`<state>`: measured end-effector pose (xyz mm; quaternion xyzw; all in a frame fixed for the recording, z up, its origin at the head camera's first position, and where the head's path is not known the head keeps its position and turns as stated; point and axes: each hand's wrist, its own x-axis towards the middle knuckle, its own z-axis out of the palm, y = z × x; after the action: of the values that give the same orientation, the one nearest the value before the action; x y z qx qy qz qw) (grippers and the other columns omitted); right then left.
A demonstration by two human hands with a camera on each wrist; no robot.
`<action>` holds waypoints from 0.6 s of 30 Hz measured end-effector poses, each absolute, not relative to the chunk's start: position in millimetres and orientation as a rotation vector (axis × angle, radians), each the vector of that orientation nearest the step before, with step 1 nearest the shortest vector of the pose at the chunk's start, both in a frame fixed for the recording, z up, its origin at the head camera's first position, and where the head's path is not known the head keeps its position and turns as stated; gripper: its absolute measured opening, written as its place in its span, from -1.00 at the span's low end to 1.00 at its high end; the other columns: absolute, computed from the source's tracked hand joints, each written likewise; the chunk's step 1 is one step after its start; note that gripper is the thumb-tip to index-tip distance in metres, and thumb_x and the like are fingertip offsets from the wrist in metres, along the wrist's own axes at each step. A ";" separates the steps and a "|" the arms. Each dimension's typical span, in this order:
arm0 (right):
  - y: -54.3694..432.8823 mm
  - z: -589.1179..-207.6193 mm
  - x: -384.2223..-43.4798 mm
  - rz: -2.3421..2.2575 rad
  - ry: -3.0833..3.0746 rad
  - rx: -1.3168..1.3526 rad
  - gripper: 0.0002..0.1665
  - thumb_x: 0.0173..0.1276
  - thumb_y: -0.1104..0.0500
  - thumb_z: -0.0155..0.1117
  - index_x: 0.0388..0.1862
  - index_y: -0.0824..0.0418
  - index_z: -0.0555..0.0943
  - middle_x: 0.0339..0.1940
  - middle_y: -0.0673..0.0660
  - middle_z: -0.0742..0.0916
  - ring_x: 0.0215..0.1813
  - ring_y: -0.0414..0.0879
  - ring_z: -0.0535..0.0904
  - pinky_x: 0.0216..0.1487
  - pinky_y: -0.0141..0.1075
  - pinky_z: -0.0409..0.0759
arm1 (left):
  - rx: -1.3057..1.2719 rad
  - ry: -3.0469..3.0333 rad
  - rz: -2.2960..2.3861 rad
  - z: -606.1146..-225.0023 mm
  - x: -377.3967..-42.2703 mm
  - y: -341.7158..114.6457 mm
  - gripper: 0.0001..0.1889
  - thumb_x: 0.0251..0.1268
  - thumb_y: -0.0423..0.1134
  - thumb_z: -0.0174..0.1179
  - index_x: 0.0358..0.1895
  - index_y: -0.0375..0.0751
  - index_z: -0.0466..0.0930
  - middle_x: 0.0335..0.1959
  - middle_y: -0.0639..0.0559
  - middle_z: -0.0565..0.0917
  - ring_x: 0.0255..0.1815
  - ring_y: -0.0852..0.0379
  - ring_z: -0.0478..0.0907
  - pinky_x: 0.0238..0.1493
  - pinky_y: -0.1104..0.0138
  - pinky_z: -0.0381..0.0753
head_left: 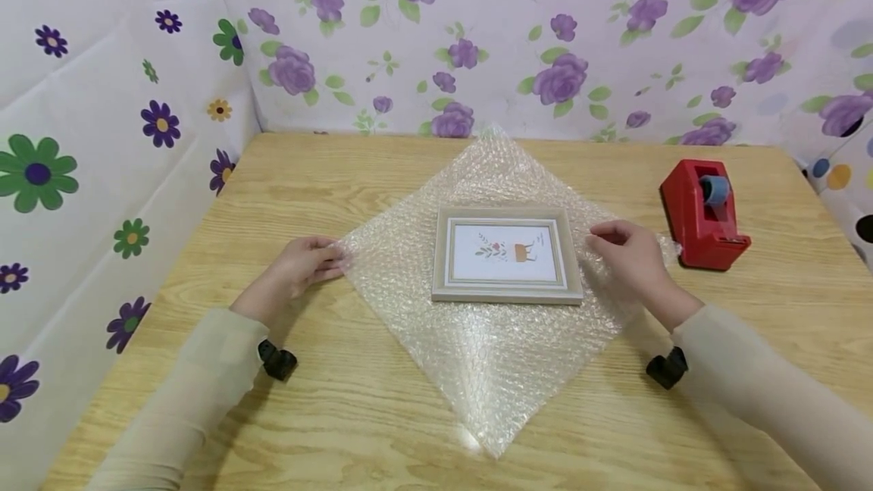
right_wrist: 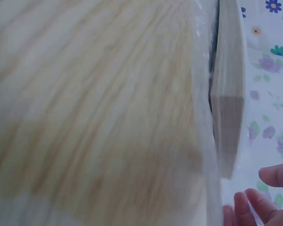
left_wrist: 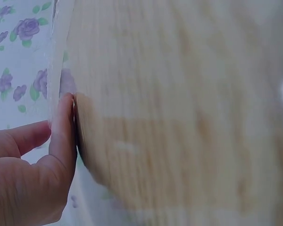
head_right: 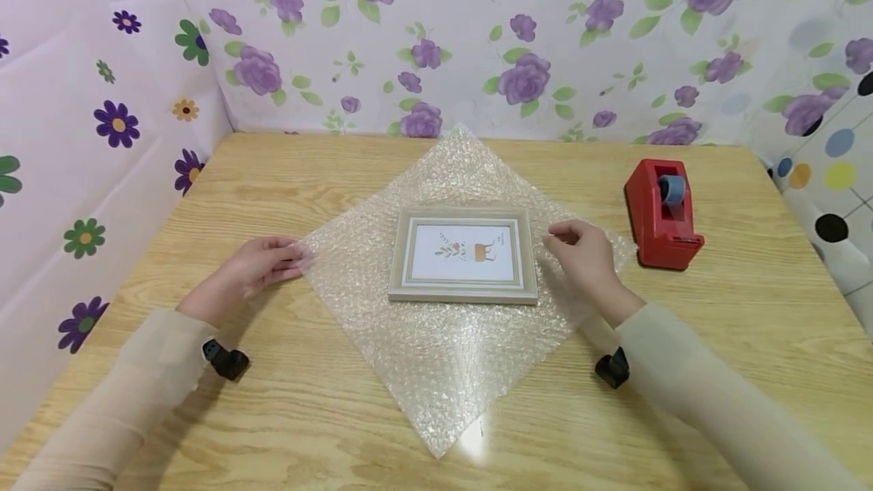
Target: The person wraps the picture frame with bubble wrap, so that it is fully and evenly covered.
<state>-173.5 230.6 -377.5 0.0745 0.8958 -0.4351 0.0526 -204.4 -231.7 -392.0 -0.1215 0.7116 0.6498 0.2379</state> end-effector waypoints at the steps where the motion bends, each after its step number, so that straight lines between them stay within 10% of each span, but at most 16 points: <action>1: 233.7 -376.3 -171.4 -1.301 2.755 0.205 -0.50 0.43 0.02 0.07 0.17 0.36 0.49 0.02 0.31 0.59 -0.01 0.03 0.48 -0.13 -0.40 0.48 | -0.331 1.948 1.780 -392.0 -204.4 -231.7 -0.61 0.47 -0.41 -0.10 0.24 -0.56 0.18 -0.37 0.12 0.59 -0.36 0.33 0.63 -0.16 0.51 0.64; 9: 260.6 -368.8 -157.6 -1.155 2.891 0.238 -0.40 0.43 -0.03 0.06 0.24 0.40 0.41 0.21 0.46 0.48 0.23 0.34 0.32 0.16 0.19 0.36 | -0.321 1.923 1.792 -389.2 -202.5 -232.4 -0.54 0.49 -0.38 -0.14 0.30 -0.63 0.10 -0.40 0.15 0.63 -0.35 0.34 0.64 -0.12 0.51 0.63; 18: 289.0 -378.1 -146.7 -1.024 2.912 0.278 -0.21 0.43 -0.04 0.05 0.31 0.59 0.20 0.16 0.57 0.42 0.10 0.37 0.36 0.00 0.18 0.46 | -0.392 1.870 1.850 -386.7 -197.6 -228.5 -0.67 0.46 -0.38 -0.09 0.15 -0.55 0.28 -0.43 0.10 0.63 -0.37 0.33 0.64 -0.15 0.51 0.64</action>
<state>-146.7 289.0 -378.1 0.0896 0.9394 -0.3302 0.0211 -197.6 -228.5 -386.7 -0.1431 0.6828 0.6756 0.2385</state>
